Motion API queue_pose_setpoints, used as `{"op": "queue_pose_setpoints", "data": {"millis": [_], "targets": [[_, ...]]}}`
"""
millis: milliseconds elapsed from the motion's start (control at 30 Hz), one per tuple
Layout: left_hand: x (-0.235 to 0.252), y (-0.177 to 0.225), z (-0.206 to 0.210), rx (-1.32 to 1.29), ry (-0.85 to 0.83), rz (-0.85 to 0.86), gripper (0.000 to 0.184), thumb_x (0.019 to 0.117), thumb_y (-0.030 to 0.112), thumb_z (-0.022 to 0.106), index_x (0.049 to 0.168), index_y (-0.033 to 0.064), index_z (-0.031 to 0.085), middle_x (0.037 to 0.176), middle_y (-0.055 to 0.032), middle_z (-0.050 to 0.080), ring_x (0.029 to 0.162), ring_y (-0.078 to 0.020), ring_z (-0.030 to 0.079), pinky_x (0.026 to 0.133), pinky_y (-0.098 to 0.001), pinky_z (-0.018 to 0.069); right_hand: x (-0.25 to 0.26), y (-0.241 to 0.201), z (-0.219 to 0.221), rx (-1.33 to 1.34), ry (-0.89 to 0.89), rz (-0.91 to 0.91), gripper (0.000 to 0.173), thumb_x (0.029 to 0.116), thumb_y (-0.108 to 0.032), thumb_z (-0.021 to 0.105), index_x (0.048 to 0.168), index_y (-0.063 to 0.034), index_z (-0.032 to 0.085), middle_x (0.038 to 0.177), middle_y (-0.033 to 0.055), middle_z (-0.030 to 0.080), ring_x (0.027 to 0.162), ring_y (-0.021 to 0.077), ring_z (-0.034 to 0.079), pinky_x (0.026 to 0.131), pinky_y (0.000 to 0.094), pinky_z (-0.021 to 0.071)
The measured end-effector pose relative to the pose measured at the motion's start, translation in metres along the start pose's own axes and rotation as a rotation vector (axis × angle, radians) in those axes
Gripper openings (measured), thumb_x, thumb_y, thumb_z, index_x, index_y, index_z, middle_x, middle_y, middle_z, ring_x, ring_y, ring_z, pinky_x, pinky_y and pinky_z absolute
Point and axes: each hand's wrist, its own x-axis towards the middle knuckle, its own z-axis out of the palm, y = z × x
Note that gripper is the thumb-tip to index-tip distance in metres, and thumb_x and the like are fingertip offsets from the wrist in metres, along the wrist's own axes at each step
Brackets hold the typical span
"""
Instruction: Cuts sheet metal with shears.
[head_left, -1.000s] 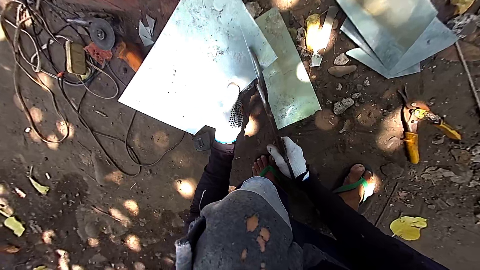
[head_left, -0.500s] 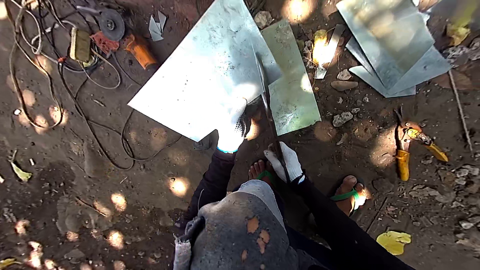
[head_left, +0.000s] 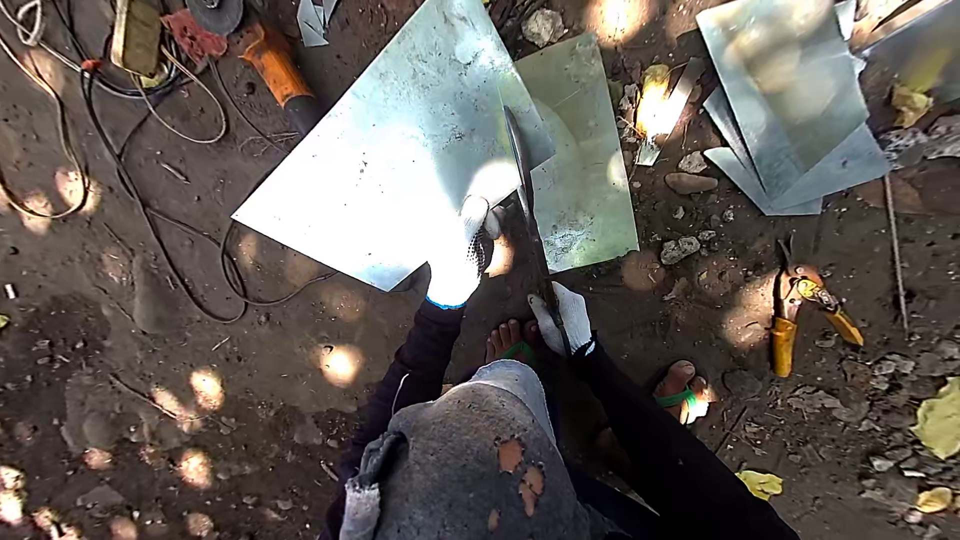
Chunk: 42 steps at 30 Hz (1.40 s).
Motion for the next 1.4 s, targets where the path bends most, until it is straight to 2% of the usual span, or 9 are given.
{"op": "queue_pose_setpoints", "data": {"millis": [200,333,533,667,800,933,1133,1300,1400], "targets": [[-0.028,0.008,-0.011,0.069,-0.094,-0.166,0.032,0.1076,0.039,0.05,0.093,0.0154,0.066,0.068,0.0024,0.058,0.055,-0.0074,0.053,0.05,-0.0233,0.0483,-0.01,-0.014,-0.013,0.065,-0.081,0.062,0.046,0.0934,-0.052,0.063,0.109,-0.0091,0.069,0.092,0.0036,0.071,0.086,0.0156,0.068,0.081,0.041,0.0574],[-0.036,0.003,-0.017,-0.014,-0.085,-0.176,0.024,0.1061,0.033,0.053,0.096,0.0157,0.066,0.07,0.0026,0.06,0.058,-0.0078,0.056,0.054,-0.0239,0.0508,-0.013,-0.019,-0.015,0.025,-0.09,0.099,0.049,0.0926,-0.055,0.062,0.108,-0.0086,0.068,0.09,0.0051,0.07,0.085,0.0182,0.069,0.079,0.0433,0.0571],[-0.037,0.004,-0.019,-0.009,-0.128,-0.133,0.023,0.1064,0.033,0.052,0.097,0.0171,0.066,0.072,0.0046,0.061,0.064,-0.0071,0.06,0.064,-0.0251,0.0548,-0.004,-0.008,0.0,-0.055,-0.071,0.08,0.041,0.0968,-0.04,0.057,0.106,-0.0026,0.07,0.09,0.0134,0.073,0.087,0.0281,0.072,0.081,0.0491,0.0574],[-0.034,0.003,-0.017,-0.016,-0.141,-0.117,0.026,0.1065,0.033,0.053,0.09,0.017,0.065,0.07,0.0043,0.059,0.061,-0.0077,0.058,0.06,-0.0255,0.0531,-0.004,-0.011,-0.006,-0.048,-0.103,0.099,0.045,0.0958,-0.05,0.057,0.105,-0.0075,0.069,0.09,0.0091,0.071,0.088,0.0242,0.07,0.08,0.0479,0.0566],[-0.052,-0.002,-0.018,0.018,-0.152,-0.184,0.021,0.1062,0.028,0.052,0.096,0.0147,0.065,0.071,0.0031,0.059,0.063,-0.0088,0.058,0.063,-0.0278,0.0543,-0.016,-0.018,-0.016,0.073,-0.131,0.138,0.055,0.0921,-0.057,0.064,0.118,-0.0088,0.069,0.104,0.0084,0.073,0.1,0.0207,0.07,0.092,0.0475,0.0562],[-0.055,-0.004,-0.02,0.053,-0.141,-0.168,0.018,0.1057,0.028,0.056,0.105,0.0134,0.066,0.073,0.0039,0.061,0.066,-0.0071,0.059,0.069,-0.0272,0.0552,-0.013,-0.015,-0.012,-0.04,-0.085,0.118,0.042,0.0955,-0.046,0.061,0.103,-0.0058,0.068,0.088,0.0116,0.07,0.086,0.0282,0.07,0.079,0.0526,0.0562],[-0.054,-0.004,-0.019,0.027,-0.165,-0.154,0.014,0.1046,0.026,0.057,0.106,0.0143,0.065,0.076,0.0027,0.062,0.069,-0.0092,0.061,0.073,-0.0301,0.0566,-0.005,-0.011,-0.006,-0.069,-0.11,0.157,0.035,0.0967,-0.042,0.06,0.098,-0.0078,0.067,0.083,0.0109,0.07,0.083,0.0293,0.071,0.075,0.0541,0.0558],[-0.065,-0.007,-0.012,0.039,-0.135,-0.185,0.016,0.1038,0.028,0.06,0.099,0.0142,0.067,0.072,0.0035,0.063,0.064,-0.007,0.06,0.069,-0.0267,0.056,-0.02,-0.018,-0.017,0.095,-0.127,0.194,0.051,0.092,-0.056,0.065,0.12,-0.0128,0.068,0.103,0.007,0.073,0.097,0.0217,0.07,0.087,0.0515,0.0576],[-0.07,-0.009,-0.013,0.071,-0.127,-0.201,0.017,0.104,0.026,0.057,0.095,0.0151,0.067,0.07,0.0045,0.06,0.063,-0.0064,0.058,0.067,-0.0256,0.0542,-0.019,-0.022,-0.023,0.049,-0.121,0.209,0.054,0.0926,-0.059,0.063,0.115,-0.0098,0.066,0.094,0.0093,0.071,0.088,0.0259,0.071,0.079,0.054,0.0574]]}}
